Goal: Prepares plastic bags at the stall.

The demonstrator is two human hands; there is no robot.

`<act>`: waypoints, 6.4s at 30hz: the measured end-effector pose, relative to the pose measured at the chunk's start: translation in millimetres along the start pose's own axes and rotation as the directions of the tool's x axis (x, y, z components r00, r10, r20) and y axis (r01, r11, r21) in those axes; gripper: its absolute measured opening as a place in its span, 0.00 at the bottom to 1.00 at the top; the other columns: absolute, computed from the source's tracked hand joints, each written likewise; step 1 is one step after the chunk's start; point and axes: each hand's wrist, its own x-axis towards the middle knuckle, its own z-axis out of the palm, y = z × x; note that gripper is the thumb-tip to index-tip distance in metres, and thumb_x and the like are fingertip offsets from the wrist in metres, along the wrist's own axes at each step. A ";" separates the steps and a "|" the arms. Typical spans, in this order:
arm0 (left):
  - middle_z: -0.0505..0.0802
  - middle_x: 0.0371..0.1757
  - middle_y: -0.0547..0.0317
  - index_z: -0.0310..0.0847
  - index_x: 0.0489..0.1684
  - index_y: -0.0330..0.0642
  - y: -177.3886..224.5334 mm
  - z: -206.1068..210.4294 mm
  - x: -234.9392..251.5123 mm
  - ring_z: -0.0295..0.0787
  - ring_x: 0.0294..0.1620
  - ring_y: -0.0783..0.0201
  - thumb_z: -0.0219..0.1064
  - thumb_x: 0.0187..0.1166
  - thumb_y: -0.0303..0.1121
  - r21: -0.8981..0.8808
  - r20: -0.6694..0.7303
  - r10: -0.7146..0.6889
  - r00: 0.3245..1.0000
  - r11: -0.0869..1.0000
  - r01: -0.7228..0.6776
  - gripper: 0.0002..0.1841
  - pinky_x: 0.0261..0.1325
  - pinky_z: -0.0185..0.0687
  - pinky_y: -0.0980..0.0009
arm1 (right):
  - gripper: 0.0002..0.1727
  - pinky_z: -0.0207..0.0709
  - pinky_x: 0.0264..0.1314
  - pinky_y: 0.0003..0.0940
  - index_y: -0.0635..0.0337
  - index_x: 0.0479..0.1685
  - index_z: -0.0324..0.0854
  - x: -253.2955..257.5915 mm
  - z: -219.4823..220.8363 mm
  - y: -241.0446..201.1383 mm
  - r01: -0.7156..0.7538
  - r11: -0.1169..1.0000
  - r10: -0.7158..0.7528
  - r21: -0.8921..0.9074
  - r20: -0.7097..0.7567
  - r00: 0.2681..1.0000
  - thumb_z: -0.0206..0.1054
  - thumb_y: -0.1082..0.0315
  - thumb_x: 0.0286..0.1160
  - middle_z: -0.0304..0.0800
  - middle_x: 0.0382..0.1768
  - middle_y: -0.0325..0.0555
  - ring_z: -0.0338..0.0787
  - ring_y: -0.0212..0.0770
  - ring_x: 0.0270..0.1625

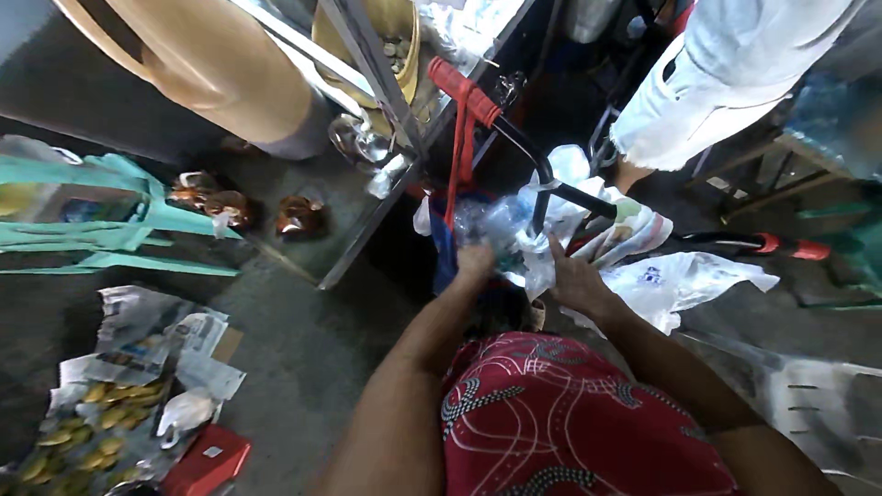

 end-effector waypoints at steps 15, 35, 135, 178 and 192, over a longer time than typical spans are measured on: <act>0.92 0.38 0.59 0.78 0.54 0.37 -64.6 -68.8 -58.1 0.90 0.35 0.67 0.54 0.83 0.26 -0.949 -0.304 0.074 0.950 -0.114 -0.295 0.10 0.43 0.91 0.66 | 0.31 0.75 0.79 0.47 0.71 0.73 0.78 -8.6 8.1 29.8 0.216 0.799 -0.157 0.561 -0.153 0.976 0.76 0.62 0.73 0.88 0.64 0.64 0.87 0.51 0.70; 0.84 0.27 0.66 0.71 0.34 0.50 -23.5 -63.3 -88.7 0.81 0.22 0.70 0.54 0.87 0.25 -0.808 -0.357 -0.079 0.931 -0.473 -0.350 0.10 0.34 0.87 0.69 | 0.09 0.87 0.52 0.24 0.68 0.53 0.81 -35.9 -39.8 5.5 0.335 0.158 0.286 0.929 -0.368 0.885 0.66 0.80 0.78 0.93 0.38 0.40 0.92 0.26 0.42; 0.92 0.50 0.36 0.87 0.52 0.33 -6.0 -23.5 -93.2 0.89 0.57 0.36 0.64 0.82 0.35 -0.142 -0.029 0.456 0.889 0.879 -0.456 0.14 0.61 0.79 0.33 | 0.21 0.82 0.26 0.25 0.50 0.29 0.76 -97.6 -62.2 107.0 0.534 0.038 0.455 0.845 -0.490 0.743 0.48 0.59 0.95 0.77 0.13 0.27 0.77 0.27 0.15; 0.90 0.54 0.29 0.79 0.61 0.23 -7.6 -30.3 -18.7 0.88 0.59 0.35 0.61 0.88 0.36 -0.355 -0.281 0.269 0.921 0.863 -0.360 0.19 0.67 0.79 0.38 | 0.24 0.84 0.63 0.23 0.70 0.56 0.84 -76.1 16.6 79.3 0.366 0.376 -0.138 0.851 -0.339 0.931 0.83 0.73 0.57 0.93 0.48 0.41 0.89 0.22 0.52; 0.74 0.16 0.73 0.73 0.45 0.50 -61.3 -56.3 -69.7 0.71 0.13 0.76 0.44 0.93 0.31 -0.892 -0.373 0.035 0.927 -0.287 -0.348 0.11 0.23 0.78 0.78 | 0.22 0.87 0.41 0.27 0.65 0.60 0.82 -44.4 7.8 41.3 0.230 0.331 -0.059 0.915 -0.224 0.973 0.78 0.69 0.67 0.93 0.43 0.41 0.90 0.30 0.36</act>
